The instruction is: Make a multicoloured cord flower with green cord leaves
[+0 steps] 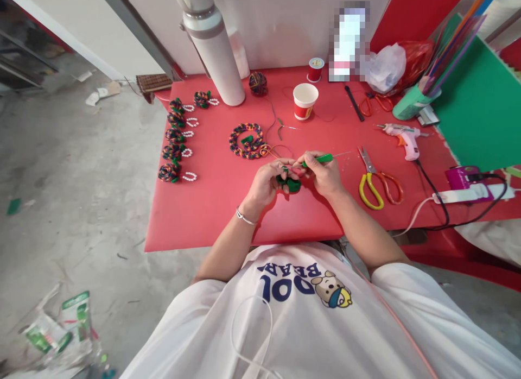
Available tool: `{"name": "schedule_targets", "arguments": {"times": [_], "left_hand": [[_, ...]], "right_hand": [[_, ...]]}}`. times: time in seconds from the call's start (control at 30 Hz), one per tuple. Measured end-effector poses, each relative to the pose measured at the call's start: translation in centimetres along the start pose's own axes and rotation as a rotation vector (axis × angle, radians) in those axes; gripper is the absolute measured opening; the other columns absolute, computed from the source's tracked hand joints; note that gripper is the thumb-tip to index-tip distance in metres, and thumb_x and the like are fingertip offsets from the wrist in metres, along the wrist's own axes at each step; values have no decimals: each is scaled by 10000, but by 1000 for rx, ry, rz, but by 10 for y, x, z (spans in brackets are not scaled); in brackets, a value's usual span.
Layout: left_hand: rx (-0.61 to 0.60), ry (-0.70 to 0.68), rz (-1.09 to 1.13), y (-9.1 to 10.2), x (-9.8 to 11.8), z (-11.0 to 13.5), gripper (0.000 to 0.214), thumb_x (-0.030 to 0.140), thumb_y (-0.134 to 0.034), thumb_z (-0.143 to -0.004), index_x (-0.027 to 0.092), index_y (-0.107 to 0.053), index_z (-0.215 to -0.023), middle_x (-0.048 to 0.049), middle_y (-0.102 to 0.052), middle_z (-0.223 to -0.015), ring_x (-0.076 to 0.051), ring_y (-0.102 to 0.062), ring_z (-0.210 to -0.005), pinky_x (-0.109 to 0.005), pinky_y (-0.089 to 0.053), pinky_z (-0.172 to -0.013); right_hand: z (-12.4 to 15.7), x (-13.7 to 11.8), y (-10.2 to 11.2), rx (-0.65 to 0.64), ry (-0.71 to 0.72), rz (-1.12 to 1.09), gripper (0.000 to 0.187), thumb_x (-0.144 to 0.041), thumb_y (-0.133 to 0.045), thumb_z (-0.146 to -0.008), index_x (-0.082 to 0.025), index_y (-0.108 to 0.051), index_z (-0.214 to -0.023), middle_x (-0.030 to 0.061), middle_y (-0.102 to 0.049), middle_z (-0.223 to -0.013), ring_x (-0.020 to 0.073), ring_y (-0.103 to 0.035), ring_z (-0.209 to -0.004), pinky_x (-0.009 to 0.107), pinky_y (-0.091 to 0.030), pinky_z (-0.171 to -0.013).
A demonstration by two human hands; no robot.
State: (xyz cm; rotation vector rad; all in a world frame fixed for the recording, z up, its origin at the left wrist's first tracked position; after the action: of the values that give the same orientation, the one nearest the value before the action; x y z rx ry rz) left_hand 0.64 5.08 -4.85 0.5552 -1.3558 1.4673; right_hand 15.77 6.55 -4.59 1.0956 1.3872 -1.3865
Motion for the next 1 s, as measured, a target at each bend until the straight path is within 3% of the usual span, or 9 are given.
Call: {"name": "schedule_targets", "arguments": {"times": [0.2, 0.47, 0.67, 0.8, 0.9, 1.0], "left_hand": [[-40, 27, -13, -1, -3, -1, 254, 402, -696, -666, 173, -647, -765, -109, -713, -775, -225, -691, -671, -254, -468, -399], [-28, 55, -13, -2, -1, -1, 334, 425, -682, -676, 152, -720, -865, -103, -705, -754, -210, -661, -627, -257, -472, -387], [-34, 29, -50, -2, 0, -1, 218, 339, -673, -601, 161, -665, -727, -111, -721, -772, -196, -651, -619, -252, -476, -385], [-12, 30, -76, 0, -1, -1, 231, 276, -634, -596, 151, -669, -787, -102, -694, -725, -206, -650, -604, -255, -450, -372], [3, 33, -94, 1, -2, -1, 265, 263, -624, -619, 138, -688, -843, -86, -673, -689, -204, -645, -591, -252, -444, -371], [-3, 26, -117, 0, -1, -1, 210, 274, -628, -621, 148, -673, -782, -94, -686, -693, -191, -631, -566, -251, -452, -369]], "right_hand": [[-2, 4, -7, -65, -97, -73, 592, -806, -872, -646, -228, -752, -693, -10, -665, -599, 106, -542, -523, 249, -388, -457], [-4, 14, -5, -45, -213, -159, 600, -785, -893, -629, -222, -707, -723, -24, -664, -619, 86, -531, -502, 217, -351, -412], [-2, 3, -2, 10, -106, -71, 593, -784, -892, -635, -216, -734, -701, -7, -685, -626, 94, -545, -516, 233, -370, -439], [0, -6, 1, 13, -25, 54, 581, -795, -838, -710, -218, -767, -698, 5, -688, -619, 108, -564, -530, 251, -398, -471], [0, -6, 2, -1, -32, 78, 579, -796, -827, -724, -221, -770, -694, 12, -704, -632, 115, -579, -535, 252, -407, -473], [-1, -2, 0, -28, -74, 40, 572, -784, -850, -702, -218, -766, -692, 18, -721, -651, 112, -576, -530, 248, -401, -461]]}}
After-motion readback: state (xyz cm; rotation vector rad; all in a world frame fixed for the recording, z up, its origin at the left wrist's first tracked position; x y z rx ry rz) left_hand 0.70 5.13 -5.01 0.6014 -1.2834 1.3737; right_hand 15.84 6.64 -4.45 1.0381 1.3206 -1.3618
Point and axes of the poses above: each hand's wrist, its own z-axis away from the middle knuckle, its own y-axis out of the back of the hand, x = y × z, the point moved 6 cm from there along -z, towards the middle knuckle
